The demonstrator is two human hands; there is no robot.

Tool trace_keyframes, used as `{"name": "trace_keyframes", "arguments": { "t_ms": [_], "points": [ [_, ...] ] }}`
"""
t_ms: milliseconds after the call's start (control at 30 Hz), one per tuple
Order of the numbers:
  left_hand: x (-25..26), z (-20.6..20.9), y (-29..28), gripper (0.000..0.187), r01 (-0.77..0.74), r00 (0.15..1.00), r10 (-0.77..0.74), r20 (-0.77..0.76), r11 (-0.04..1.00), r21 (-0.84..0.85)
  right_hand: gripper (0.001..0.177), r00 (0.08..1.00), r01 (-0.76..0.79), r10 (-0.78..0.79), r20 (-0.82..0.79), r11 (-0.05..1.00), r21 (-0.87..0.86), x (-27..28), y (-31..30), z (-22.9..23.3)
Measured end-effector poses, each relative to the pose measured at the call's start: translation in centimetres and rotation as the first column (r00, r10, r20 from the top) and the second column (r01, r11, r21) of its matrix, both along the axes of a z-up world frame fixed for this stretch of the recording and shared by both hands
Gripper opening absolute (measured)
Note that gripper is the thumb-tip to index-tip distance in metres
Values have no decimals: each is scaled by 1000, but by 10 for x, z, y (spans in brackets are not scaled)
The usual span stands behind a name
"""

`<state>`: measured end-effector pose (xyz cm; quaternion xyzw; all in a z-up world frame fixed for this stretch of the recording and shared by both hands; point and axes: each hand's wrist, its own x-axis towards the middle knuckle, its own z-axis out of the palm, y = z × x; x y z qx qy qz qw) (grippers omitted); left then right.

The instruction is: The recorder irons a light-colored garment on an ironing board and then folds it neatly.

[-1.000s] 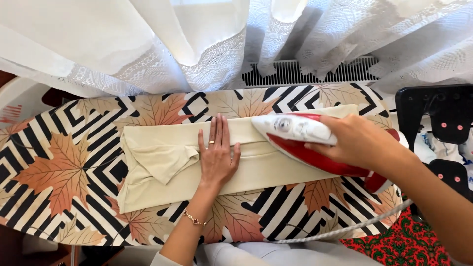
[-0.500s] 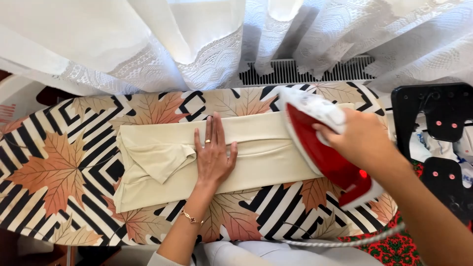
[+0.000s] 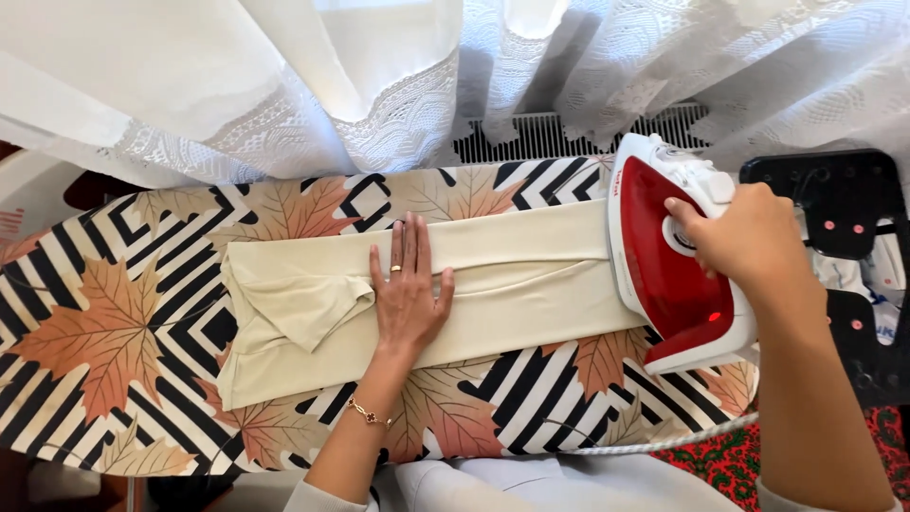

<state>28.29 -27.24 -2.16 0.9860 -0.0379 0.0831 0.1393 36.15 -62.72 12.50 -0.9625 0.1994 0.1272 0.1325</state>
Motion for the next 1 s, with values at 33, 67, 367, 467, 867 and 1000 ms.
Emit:
{"name": "trace_keyframes", "arguments": {
  "t_ms": [33,67,367,467,867,1000],
  "points": [
    [0,0,-1,78,3,1000,-3,2,1000,-2,64,1000,3,-3,2,1000,-2,-1,-4,-1],
    [0,0,-1,78,1,1000,-1,3,1000,1,63,1000,8,-8,2,1000,18,-1,-6,-3],
    [0,-2,-1,80,-12,1000,13,16,1000,-26,63,997,-1,-1,-71,1000,-27,-35,-28,-22],
    [-1,-4,-1,80,-19,1000,19,23,999,-30,64,999,4,-6,-53,999,-38,-25,-31,-27],
    [0,-7,-1,79,-13,999,15,42,999,-53,63,999,35,-34,-25,999,34,-17,-31,-33],
    [-1,-6,1,78,11,996,-2,85,994,-105,63,996,59,-57,-75,998,26,-46,-29,-36]
  ]
}}
